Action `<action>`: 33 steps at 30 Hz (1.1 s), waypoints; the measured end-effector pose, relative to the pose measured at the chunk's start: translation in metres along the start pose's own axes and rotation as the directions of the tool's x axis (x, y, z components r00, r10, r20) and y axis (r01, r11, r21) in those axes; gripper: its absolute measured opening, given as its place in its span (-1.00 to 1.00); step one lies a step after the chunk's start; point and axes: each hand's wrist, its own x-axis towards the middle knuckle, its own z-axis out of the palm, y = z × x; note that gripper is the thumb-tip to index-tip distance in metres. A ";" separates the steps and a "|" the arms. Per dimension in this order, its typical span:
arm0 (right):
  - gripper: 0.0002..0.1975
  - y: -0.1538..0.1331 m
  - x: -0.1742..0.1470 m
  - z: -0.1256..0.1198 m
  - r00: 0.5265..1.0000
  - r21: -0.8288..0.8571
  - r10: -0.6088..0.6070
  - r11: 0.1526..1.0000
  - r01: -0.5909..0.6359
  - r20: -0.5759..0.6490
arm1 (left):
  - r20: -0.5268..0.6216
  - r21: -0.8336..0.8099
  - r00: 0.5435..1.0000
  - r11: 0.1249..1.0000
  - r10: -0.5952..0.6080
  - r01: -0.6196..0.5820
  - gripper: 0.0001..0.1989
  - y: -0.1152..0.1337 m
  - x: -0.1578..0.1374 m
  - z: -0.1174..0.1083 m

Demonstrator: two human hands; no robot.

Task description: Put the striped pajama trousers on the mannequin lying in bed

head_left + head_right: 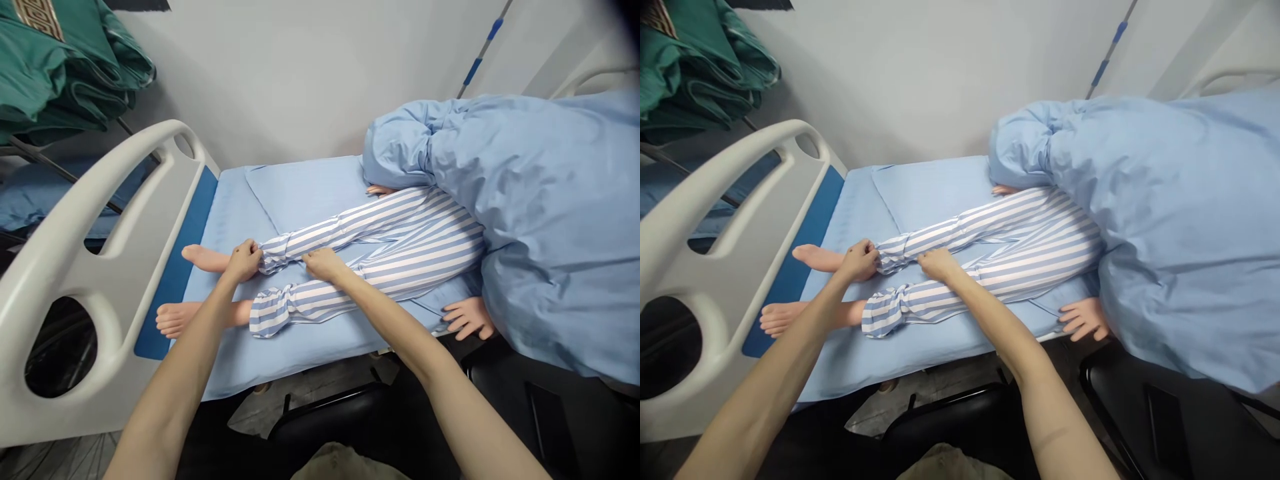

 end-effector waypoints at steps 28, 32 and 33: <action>-0.67 0.012 0.058 -0.013 0.961 0.263 0.275 0.929 -0.262 -0.015 | 0.051 0.216 0.998 0.976 0.029 -0.039 -0.73 -0.008 0.020 0.007; -0.63 0.022 0.119 -0.023 0.911 0.476 0.332 0.860 -0.185 -0.245 | 0.039 0.174 0.999 0.984 0.027 -0.033 -0.76 -0.012 0.023 0.008; -0.65 0.024 0.133 -0.020 0.889 0.544 0.357 0.824 -0.155 -0.287 | 0.022 0.170 0.999 0.985 0.031 -0.034 -0.77 -0.013 0.021 0.010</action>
